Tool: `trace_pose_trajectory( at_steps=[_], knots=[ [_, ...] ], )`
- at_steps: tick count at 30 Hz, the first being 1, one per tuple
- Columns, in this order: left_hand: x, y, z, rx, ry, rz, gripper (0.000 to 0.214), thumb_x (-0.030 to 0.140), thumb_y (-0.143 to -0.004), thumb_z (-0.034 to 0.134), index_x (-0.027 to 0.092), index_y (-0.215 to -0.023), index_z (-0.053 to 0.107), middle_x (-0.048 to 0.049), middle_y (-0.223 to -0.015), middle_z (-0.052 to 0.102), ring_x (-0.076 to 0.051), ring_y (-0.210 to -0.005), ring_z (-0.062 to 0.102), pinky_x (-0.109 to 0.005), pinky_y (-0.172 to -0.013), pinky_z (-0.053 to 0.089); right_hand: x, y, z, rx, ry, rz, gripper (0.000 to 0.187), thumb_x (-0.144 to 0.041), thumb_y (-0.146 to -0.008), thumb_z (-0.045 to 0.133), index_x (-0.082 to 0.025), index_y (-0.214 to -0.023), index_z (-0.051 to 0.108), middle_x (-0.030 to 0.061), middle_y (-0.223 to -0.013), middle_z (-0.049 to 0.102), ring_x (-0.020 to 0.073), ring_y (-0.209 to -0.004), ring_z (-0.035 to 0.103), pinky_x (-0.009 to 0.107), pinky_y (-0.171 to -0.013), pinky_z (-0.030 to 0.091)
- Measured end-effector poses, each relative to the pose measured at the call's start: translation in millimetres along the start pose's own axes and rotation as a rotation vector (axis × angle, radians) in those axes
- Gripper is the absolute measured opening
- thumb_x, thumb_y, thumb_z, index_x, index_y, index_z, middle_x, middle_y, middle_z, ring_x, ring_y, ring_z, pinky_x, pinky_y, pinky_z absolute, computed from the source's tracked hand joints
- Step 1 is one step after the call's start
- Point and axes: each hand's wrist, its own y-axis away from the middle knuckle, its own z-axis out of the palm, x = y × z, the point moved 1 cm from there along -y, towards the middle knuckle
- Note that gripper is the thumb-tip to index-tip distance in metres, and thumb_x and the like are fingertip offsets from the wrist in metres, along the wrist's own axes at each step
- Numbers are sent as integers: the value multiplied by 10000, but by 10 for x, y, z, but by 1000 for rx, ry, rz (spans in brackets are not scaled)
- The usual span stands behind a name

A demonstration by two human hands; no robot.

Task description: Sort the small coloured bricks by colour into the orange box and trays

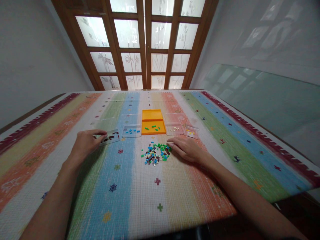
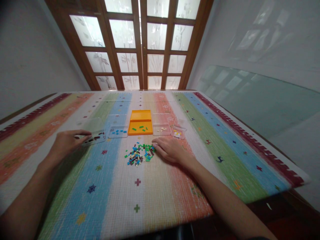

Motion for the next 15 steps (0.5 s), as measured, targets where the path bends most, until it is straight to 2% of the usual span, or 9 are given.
trace_pose_trajectory(
  at_steps=[5, 10, 15],
  knots=[
    [31, -8, 10, -1, 9, -15, 172, 365, -709, 638, 236, -779, 727, -51, -783, 779, -272, -738, 736, -352, -723, 558, 2, -4, 12, -11, -18, -4, 338, -315, -1052, 361, -186, -1133, 663, 116, -1082, 736, 230, -945, 681, 379, -862, 509],
    [50, -2, 20, -3, 29, -15, 187, 350, -721, 615, 235, -817, 726, -44, -783, 780, -263, -739, 738, -343, -705, 563, -13, -7, 17, -15, -15, -34, 359, -313, -1058, 342, -174, -1082, 672, 110, -1021, 731, 216, -895, 671, 358, -827, 500],
    [42, 4, 27, 23, -14, 8, 185, 396, -730, 632, 250, -754, 744, -39, -743, 772, -257, -669, 711, -331, -651, 528, -29, -13, 14, -42, -4, -41, 368, -315, -1065, 327, -186, -1052, 672, 98, -991, 727, 203, -855, 649, 348, -810, 487]
  ],
)
